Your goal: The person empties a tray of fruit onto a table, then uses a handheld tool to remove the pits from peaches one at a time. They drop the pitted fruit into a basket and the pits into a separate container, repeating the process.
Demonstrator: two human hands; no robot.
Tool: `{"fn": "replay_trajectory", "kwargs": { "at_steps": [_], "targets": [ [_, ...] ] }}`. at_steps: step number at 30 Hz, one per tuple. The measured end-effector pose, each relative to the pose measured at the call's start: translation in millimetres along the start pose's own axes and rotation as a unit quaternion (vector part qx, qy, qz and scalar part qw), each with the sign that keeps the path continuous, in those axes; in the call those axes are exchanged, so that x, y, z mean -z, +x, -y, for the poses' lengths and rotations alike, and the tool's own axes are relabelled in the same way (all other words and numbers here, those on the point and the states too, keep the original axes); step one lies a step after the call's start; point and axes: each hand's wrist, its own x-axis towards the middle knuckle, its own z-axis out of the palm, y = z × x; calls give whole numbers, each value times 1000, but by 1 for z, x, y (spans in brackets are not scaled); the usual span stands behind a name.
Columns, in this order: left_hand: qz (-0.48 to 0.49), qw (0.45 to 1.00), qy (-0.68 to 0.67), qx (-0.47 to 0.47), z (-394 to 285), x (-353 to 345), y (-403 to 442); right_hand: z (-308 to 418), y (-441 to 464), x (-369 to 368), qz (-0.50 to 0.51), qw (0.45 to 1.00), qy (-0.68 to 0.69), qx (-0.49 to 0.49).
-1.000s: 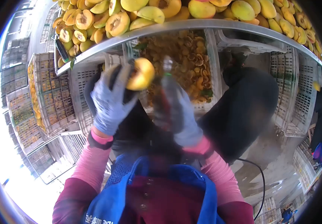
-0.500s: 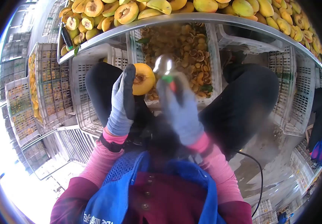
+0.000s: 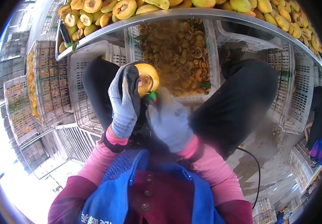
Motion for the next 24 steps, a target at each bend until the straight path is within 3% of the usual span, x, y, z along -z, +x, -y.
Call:
{"fn": "replay_trajectory", "kwargs": {
  "at_steps": [7, 11, 12, 14, 15, 18, 20, 21, 23, 24],
  "targets": [
    [21, 992, 94, -86, 4, 4, 8, -9, -5, -4, -63, 995, -8, 78],
    [33, 998, 23, -53, 11, 1, 7, -19, -12, -6, -46, 974, -147, 167],
    [50, 996, 40, -63, 11, 2, 8, -31, -19, -15, -47, 975, -150, 159],
    [82, 990, 75, -82, 10, 7, 11, -41, -26, -13, 21, 995, 98, -23],
    [79, 983, 99, -131, 9, 8, 13, -31, -21, 1, 88, 916, 339, -194],
    [101, 969, 160, -158, 13, 6, 18, -9, -8, 16, 208, 787, 487, -316],
    [112, 971, 154, -142, 16, 3, 18, -15, -3, 22, 267, 598, 647, -391],
    [120, 972, 142, -145, 18, 3, 18, -20, -3, 19, 290, 557, 687, -366],
    [126, 973, 111, -159, 19, -1, 19, -22, -3, 16, 307, 415, 783, -349],
    [144, 984, 32, -95, 18, -2, 18, -23, -2, 13, 313, 338, 822, -335]
  ]
}}
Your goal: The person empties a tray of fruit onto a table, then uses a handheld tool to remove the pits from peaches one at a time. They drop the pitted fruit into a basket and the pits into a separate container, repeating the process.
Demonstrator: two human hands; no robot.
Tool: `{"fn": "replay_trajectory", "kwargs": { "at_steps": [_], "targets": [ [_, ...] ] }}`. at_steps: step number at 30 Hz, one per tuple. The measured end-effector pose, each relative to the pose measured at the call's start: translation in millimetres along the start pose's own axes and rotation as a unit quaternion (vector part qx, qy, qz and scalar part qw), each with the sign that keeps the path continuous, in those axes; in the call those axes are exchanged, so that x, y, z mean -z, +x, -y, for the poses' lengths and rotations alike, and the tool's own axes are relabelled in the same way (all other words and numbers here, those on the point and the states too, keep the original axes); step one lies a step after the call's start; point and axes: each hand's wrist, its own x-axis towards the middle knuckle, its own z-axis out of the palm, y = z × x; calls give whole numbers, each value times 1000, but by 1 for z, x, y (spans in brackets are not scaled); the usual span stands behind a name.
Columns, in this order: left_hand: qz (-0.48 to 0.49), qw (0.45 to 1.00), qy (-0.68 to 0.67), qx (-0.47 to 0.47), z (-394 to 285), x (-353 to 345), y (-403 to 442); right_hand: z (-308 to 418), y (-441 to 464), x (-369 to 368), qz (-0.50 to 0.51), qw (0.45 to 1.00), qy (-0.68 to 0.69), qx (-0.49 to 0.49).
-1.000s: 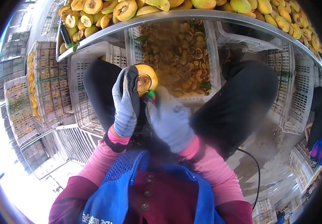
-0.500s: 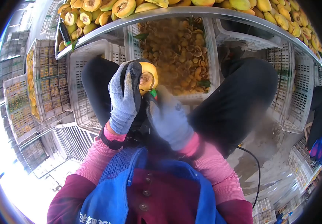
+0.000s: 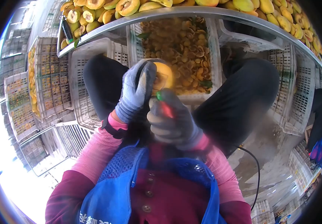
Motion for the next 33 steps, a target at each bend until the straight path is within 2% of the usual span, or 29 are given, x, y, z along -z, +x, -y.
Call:
{"fn": "replay_trajectory", "kwargs": {
  "at_steps": [1, 2, 3, 7, 9, 10, 13, 14, 16, 18, 19, 20, 21, 22, 23, 24, 26, 30, 32, 33],
  "targets": [
    [10, 994, -90, 54, -2, -2, -4, -1, 3, 3, 47, 999, 2, 2],
    [21, 978, -180, 106, -4, -5, -6, -2, 5, 7, 49, 999, 15, 4],
    [-35, 967, -196, 161, 6, -14, -11, -2, 7, 10, 52, 998, 27, 8],
    [-114, 934, -199, 275, 12, 6, -24, 8, 9, 6, 97, 994, 10, 46],
    [-199, 973, 1, 113, 41, 39, -35, 9, 7, 18, 1, 999, 38, 38],
    [-255, 959, 113, 48, 55, 56, -41, 10, 6, 27, -46, 997, 51, 35],
    [-320, 935, 87, 123, 46, 150, -20, 13, 5, 31, -105, 994, 9, 35],
    [-241, 865, 423, 125, 49, 170, -17, 14, 5, 28, -135, 990, -2, 40],
    [-192, 839, 484, 161, 66, 183, -9, 18, 7, 26, -196, 979, -52, 35],
    [-240, 911, 323, 89, 24, 129, 31, 20, 12, 29, -235, 968, -85, 29],
    [-231, 922, 282, 128, 14, 109, 50, 20, 14, 28, -255, 962, -96, 32],
    [-197, 951, 213, 107, 26, 100, 70, 21, 16, 26, -275, 955, -109, 34],
    [-185, 948, 208, 153, 19, 82, 91, 20, 18, 23, -295, 947, -120, 37],
    [-151, 944, 273, 102, 35, 73, 114, 20, 19, 19, -317, 934, -154, 53],
    [-120, 882, 447, 86, 44, 63, 133, 20, 19, 13, -338, 920, -187, 70],
    [-111, 877, 465, 39, 42, 54, 142, 21, 19, 8, -359, 903, -220, 86],
    [-99, 873, 478, -14, 50, 58, 149, 24, 23, 5, -401, 880, -228, 116],
    [-100, 911, 383, -113, 39, 72, 133, 28, 31, 1, -454, 808, -311, 209],
    [-103, 916, 343, -181, 20, 70, 107, 31, 30, -15, -409, 788, -371, 271],
    [-41, 933, 316, -168, 7, 66, 90, 32, 29, -22, -387, 775, -400, 299]
  ]
}}
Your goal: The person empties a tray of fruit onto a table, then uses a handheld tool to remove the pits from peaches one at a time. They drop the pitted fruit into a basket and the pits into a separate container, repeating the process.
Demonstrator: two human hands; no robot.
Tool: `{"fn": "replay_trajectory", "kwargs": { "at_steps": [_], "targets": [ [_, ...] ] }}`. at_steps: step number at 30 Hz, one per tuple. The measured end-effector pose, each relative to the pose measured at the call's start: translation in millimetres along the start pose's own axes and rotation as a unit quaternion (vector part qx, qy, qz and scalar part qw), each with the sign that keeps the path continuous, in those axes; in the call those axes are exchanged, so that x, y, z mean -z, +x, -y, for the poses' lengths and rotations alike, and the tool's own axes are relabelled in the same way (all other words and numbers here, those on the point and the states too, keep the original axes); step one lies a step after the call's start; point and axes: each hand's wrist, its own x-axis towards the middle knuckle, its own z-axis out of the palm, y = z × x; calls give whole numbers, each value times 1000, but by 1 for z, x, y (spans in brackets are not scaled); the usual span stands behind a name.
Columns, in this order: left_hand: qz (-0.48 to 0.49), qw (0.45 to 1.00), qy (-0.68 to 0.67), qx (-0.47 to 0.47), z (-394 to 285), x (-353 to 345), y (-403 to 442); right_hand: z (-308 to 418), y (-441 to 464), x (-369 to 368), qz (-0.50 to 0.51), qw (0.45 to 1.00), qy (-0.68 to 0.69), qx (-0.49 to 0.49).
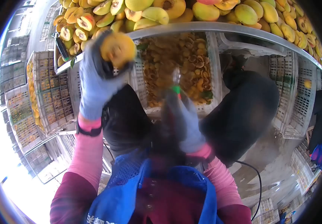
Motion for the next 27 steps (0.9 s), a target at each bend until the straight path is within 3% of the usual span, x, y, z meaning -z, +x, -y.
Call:
{"fn": "replay_trajectory", "kwargs": {
  "at_steps": [3, 4, 5, 6, 7, 9, 11, 12, 13, 14, 17, 18, 20, 22, 27],
  "targets": [
    [184, 972, -129, 66, -38, 8, -36, 6, -1, -7, 13, 999, -12, 33],
    [191, 966, -155, 80, -40, 5, -46, 9, -3, -18, -29, 999, -30, -5],
    [197, 960, -179, 93, -42, 0, -56, 11, -5, -16, -8, 1000, -8, -19],
    [144, 881, -396, 215, -48, -3, -66, 13, -7, -14, 13, 999, 14, -32],
    [80, 740, -586, 321, -55, -5, -72, 13, -9, -13, 36, 998, 35, -45],
    [56, 794, -507, 332, -64, -18, -81, 3, -11, -16, 33, 999, 18, -27],
    [24, 792, -494, 358, -69, -22, -90, -1, -6, -18, 33, 999, -22, 13],
    [8, 759, -510, 405, -72, -23, -88, -7, -2, -11, 66, 995, -59, 46],
    [-8, 722, -524, 451, -77, -22, -84, -9, -6, -8, 34, 963, -227, 144],
    [-23, 683, -537, 495, -79, -21, -82, -11, -12, -5, 1, 891, -387, 237],
    [-50, 681, -586, 435, -78, -22, -87, -22, -18, 1, 29, 748, -493, 444],
    [6, 705, -553, 443, -85, -9, -82, -21, -27, -3, 12, 736, -519, 435],
    [-25, 711, -579, 398, -90, -13, -88, -19, -33, -10, -15, 739, -525, 423],
    [-39, 657, -583, 477, -98, -12, -84, -17, -39, -15, -27, 753, -507, 418],
    [-57, 778, -475, 408, -98, -23, -90, -24, -38, -8, -19, 753, -511, 415]
  ]
}}
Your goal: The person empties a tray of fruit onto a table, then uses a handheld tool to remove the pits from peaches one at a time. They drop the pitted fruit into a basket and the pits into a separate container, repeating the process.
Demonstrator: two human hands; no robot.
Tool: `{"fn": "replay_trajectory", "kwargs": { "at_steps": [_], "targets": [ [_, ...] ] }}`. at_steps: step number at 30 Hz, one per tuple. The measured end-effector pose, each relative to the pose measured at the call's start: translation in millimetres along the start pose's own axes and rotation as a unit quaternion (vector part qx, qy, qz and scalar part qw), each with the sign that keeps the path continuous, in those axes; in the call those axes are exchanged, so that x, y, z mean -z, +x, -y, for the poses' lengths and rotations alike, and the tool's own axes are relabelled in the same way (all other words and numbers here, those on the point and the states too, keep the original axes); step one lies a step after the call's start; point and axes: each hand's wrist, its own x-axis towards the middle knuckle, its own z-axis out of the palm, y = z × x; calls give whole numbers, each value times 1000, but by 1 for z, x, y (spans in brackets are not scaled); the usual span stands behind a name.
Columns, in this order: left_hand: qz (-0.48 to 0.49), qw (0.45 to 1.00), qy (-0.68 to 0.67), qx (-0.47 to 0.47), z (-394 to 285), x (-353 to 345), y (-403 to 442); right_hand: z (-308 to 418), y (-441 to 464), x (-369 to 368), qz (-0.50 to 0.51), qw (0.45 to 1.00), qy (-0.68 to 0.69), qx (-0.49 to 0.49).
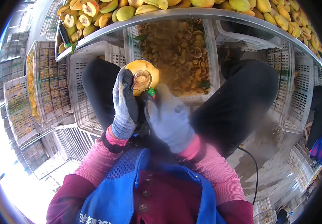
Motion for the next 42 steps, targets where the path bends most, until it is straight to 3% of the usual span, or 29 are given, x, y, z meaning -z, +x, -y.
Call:
{"fn": "replay_trajectory", "kwargs": {
  "at_steps": [2, 4, 7, 10, 12, 14, 15, 18, 20, 24, 26, 27, 30, 33, 35, 36, 38, 41, 42],
  "targets": [
    [2, 997, 41, -59, 5, 1, 2, -4, -3, -3, 7, 996, 83, -32],
    [4, 991, 69, -116, 10, 2, 4, -10, -9, -7, 7, 999, 40, 3],
    [63, 990, 64, -113, 11, 8, 9, -23, -23, -5, 30, 996, -49, 66],
    [139, 988, 67, -28, 2, 16, 18, -30, -29, -17, 39, 998, 42, 3],
    [155, 976, 96, -118, 0, 15, 24, -36, -35, -25, 40, 995, 89, -39],
    [96, 991, -66, 68, -11, 4, 20, -39, -32, -23, 64, 978, 163, -110],
    [106, 993, -32, 30, -7, 6, 21, -38, -29, -18, 91, 956, 223, -168],
    [145, 986, 56, -55, 4, 12, 27, -24, -11, 4, 202, 779, 453, -384],
    [187, 975, 99, -75, -1, 15, 29, -25, -7, 14, 256, 646, 572, -436],
    [208, 952, 149, -167, 8, 19, 36, -29, -9, 14, 291, 461, 719, -431],
    [229, 960, 102, -127, 11, 18, 35, -28, -13, 8, 295, 380, 768, -422],
    [234, 967, 47, -85, 14, 16, 34, -28, -13, 6, 280, 253, 829, -413],
    [222, 972, -74, 22, 33, 12, 28, -33, -15, -3, 304, 186, 878, -319],
    [174, 972, -141, 71, 40, 6, 21, -31, -15, -6, 261, 199, 882, -339],
    [140, 962, -204, 111, 42, 4, 17, -40, -15, -13, 306, 188, 885, -297],
    [139, 973, -160, 88, 41, 6, 17, -43, -14, -15, 330, 182, 885, -276],
    [135, 988, -68, 41, 37, 11, 21, -41, -15, -9, 329, 201, 863, -328],
    [170, 962, 141, -160, 32, 33, 31, -43, -16, -13, 342, 208, 840, -367],
    [175, 964, 129, -154, 31, 36, 31, -44, -17, -15, 348, 207, 835, -372]
  ]
}}
